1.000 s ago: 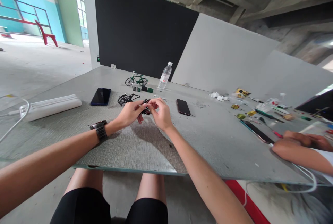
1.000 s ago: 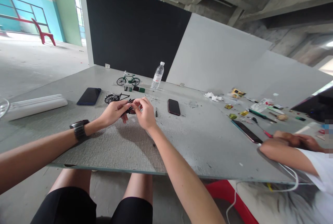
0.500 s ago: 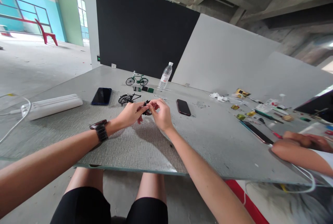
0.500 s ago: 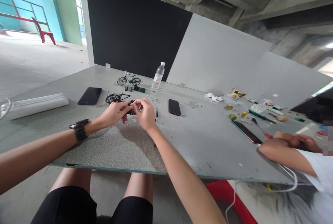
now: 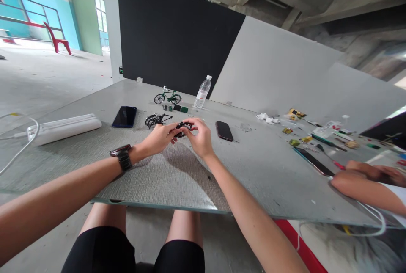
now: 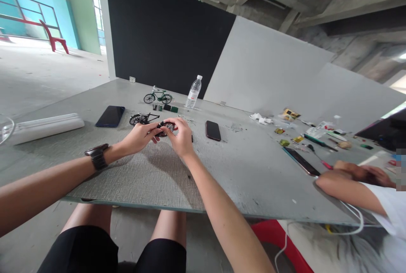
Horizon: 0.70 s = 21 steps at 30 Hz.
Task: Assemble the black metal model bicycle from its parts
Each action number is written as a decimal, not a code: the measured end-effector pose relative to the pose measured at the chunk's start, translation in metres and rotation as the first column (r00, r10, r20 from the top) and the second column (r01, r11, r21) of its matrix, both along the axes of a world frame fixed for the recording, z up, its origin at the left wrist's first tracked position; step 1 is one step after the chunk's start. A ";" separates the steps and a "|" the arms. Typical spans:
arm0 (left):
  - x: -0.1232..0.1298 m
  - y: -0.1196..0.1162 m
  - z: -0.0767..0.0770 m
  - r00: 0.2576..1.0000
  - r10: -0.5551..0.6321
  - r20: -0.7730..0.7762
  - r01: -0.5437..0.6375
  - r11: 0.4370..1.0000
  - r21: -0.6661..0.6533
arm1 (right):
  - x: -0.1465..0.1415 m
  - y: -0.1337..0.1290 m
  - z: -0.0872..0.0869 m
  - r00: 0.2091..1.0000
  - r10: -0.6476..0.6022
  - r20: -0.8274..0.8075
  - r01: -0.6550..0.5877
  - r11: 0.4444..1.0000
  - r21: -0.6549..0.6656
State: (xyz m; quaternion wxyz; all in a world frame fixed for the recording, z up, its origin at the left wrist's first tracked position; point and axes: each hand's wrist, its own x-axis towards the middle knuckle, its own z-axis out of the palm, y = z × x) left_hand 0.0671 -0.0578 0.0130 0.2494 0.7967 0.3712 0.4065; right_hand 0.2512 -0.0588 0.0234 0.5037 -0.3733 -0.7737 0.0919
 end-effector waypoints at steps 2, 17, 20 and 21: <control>0.000 0.000 0.000 1.000 0.002 0.003 -0.002 1.000 -0.002 | -0.001 -0.001 0.001 1.000 -0.007 0.004 0.007 1.000 -0.009; -0.002 -0.006 0.000 0.974 0.015 0.226 0.001 0.998 -0.069 | -0.001 0.002 -0.002 0.981 0.074 -0.181 -0.116 0.964 -0.237; -0.002 -0.005 -0.003 0.956 0.004 0.294 0.014 0.998 -0.060 | -0.002 0.001 -0.002 0.982 0.057 -0.180 -0.103 0.961 -0.257; -0.001 -0.005 -0.003 0.954 0.002 0.301 0.017 0.998 -0.060 | -0.001 0.002 -0.002 0.983 0.051 -0.175 -0.096 0.961 -0.261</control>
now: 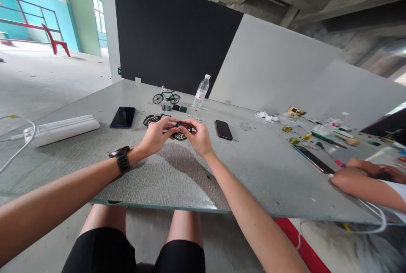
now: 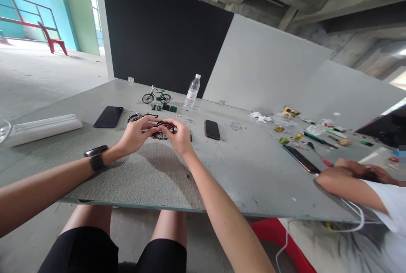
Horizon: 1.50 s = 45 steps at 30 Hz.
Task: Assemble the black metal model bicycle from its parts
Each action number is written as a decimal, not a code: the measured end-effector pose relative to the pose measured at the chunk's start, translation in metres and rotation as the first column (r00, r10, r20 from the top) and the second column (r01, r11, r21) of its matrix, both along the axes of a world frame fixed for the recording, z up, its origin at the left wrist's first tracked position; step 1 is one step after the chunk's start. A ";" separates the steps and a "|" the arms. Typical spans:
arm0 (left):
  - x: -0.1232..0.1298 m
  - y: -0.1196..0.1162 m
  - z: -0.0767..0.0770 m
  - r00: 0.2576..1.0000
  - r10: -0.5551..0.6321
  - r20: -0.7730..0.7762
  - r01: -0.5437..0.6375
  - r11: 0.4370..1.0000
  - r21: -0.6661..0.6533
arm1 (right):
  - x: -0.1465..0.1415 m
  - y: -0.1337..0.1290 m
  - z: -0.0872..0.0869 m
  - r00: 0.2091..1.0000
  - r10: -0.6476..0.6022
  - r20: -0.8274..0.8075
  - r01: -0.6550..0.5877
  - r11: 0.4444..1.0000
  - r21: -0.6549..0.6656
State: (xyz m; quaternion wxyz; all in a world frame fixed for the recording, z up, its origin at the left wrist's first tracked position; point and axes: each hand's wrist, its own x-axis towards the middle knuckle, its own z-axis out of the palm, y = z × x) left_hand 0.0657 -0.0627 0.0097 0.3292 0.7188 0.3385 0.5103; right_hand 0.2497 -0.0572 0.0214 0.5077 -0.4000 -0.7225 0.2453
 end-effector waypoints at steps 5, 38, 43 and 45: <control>0.000 0.001 0.000 1.000 -0.002 0.009 0.002 1.000 -0.018 | 0.002 0.004 -0.003 0.999 0.035 -0.021 -0.036 0.997 -0.063; -0.004 0.019 0.000 0.998 0.065 0.002 -0.065 0.998 -0.007 | 0.009 0.012 -0.006 0.956 0.212 -0.204 -0.259 0.934 -0.246; -0.008 0.018 0.005 0.978 0.190 -0.082 -0.181 0.977 0.111 | 0.013 0.012 -0.005 0.931 0.249 -0.265 -0.325 0.896 -0.301; -0.009 0.017 0.006 0.983 0.160 -0.088 -0.152 0.984 0.091 | 0.014 0.012 -0.003 0.938 0.270 -0.216 -0.323 0.907 -0.269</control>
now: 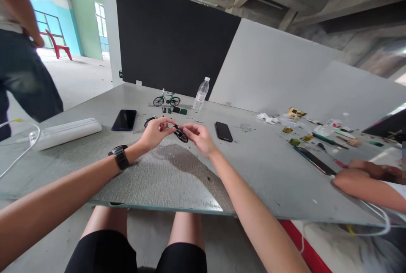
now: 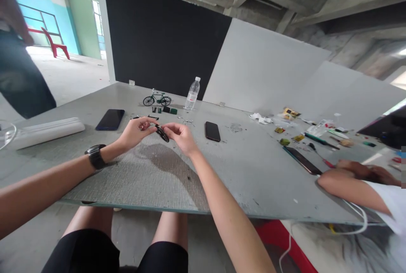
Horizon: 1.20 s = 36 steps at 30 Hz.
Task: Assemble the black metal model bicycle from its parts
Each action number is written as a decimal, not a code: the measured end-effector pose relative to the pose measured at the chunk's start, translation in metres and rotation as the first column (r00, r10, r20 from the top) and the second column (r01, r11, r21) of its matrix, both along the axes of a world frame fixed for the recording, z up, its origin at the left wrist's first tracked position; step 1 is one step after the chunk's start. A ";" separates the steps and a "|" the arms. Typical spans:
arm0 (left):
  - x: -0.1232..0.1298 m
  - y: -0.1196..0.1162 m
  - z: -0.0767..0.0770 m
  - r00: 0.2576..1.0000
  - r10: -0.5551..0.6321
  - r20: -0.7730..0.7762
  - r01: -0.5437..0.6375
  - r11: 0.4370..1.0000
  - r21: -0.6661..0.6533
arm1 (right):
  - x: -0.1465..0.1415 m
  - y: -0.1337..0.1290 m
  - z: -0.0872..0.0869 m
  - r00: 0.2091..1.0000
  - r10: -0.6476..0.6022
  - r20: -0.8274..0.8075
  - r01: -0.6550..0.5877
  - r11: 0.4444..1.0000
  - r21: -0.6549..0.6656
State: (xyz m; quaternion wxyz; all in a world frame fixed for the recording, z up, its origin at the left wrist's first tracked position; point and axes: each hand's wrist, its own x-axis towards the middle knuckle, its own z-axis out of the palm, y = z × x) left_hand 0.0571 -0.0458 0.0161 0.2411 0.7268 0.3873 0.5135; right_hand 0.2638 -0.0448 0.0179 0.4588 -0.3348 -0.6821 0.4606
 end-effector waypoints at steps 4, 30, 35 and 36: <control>0.002 -0.001 -0.003 0.999 -0.048 -0.001 0.048 0.999 0.005 | 0.002 0.001 0.002 0.992 -0.018 0.126 0.003 0.993 0.122; 0.009 -0.009 -0.005 0.894 -0.271 0.358 0.356 0.913 -0.198 | -0.005 -0.017 0.010 0.801 -0.403 0.443 -0.017 0.725 0.689; 0.010 -0.008 -0.008 0.824 -0.300 0.481 0.450 0.862 -0.233 | -0.006 -0.018 0.012 0.765 -0.452 0.460 -0.033 0.685 0.728; 0.010 -0.007 -0.010 0.813 -0.303 0.497 0.461 0.856 -0.233 | -0.006 -0.018 0.012 0.758 -0.462 0.461 -0.033 0.679 0.734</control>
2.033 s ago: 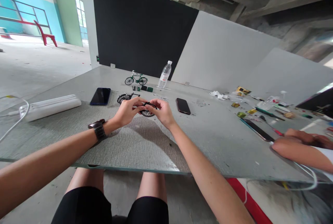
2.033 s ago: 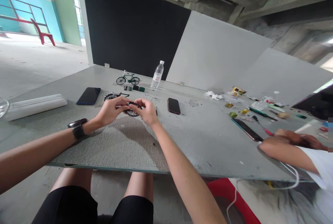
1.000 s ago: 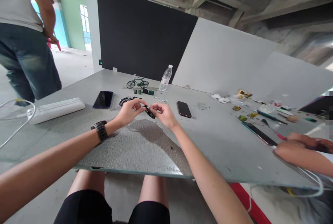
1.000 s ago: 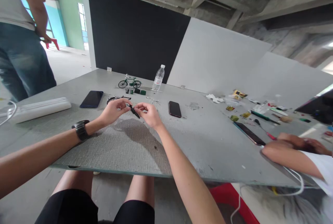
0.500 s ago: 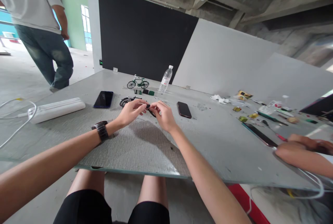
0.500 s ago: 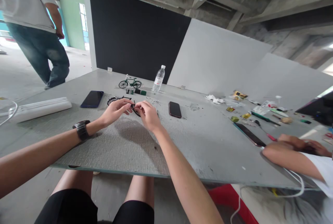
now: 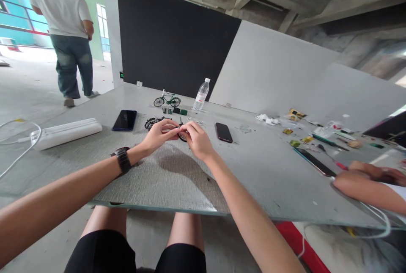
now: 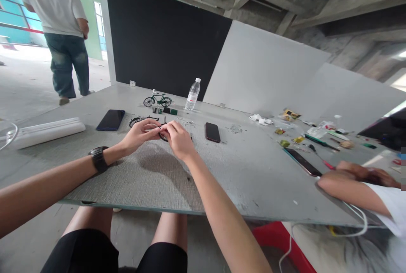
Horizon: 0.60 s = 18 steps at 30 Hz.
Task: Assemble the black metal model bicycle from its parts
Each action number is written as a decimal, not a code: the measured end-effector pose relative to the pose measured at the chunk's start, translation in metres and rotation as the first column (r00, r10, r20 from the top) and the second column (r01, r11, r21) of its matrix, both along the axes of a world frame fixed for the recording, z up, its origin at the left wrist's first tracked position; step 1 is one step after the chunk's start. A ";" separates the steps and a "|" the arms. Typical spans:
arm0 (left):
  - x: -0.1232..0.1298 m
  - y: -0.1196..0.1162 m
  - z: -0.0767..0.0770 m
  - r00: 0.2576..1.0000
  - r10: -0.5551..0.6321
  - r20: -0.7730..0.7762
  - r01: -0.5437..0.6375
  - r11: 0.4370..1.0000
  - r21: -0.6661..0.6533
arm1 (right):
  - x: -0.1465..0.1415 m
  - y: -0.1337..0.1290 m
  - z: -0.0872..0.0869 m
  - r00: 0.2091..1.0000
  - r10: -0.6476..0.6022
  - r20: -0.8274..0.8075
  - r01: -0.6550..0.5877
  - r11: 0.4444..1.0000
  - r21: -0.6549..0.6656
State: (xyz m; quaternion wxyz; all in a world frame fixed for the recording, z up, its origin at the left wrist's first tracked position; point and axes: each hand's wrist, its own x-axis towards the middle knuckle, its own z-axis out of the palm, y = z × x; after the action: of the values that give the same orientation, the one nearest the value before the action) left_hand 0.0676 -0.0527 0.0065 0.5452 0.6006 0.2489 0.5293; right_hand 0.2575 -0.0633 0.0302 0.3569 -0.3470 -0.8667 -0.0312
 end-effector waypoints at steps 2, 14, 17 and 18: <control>0.000 0.002 -0.002 1.000 -0.004 0.016 0.004 1.000 -0.002 | -0.001 0.000 0.000 1.000 -0.017 0.012 0.016 1.000 0.007; 0.000 0.002 -0.001 0.993 -0.062 0.096 0.068 0.996 -0.061 | -0.001 0.004 -0.007 0.991 -0.069 0.114 0.062 0.996 0.060; 0.000 0.001 0.001 0.993 -0.065 0.099 0.074 0.993 -0.092 | 0.000 0.005 -0.007 0.990 -0.060 0.131 0.052 0.997 0.064; 0.000 0.000 0.002 0.994 -0.059 0.097 0.069 0.992 -0.104 | 0.000 0.005 -0.007 0.990 -0.057 0.131 0.050 0.997 0.061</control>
State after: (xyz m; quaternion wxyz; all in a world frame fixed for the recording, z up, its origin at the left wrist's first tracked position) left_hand 0.0673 -0.0525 0.0085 0.6044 0.5526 0.2318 0.5250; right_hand 0.2579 -0.0585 0.0228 0.3075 -0.3568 -0.8776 -0.0888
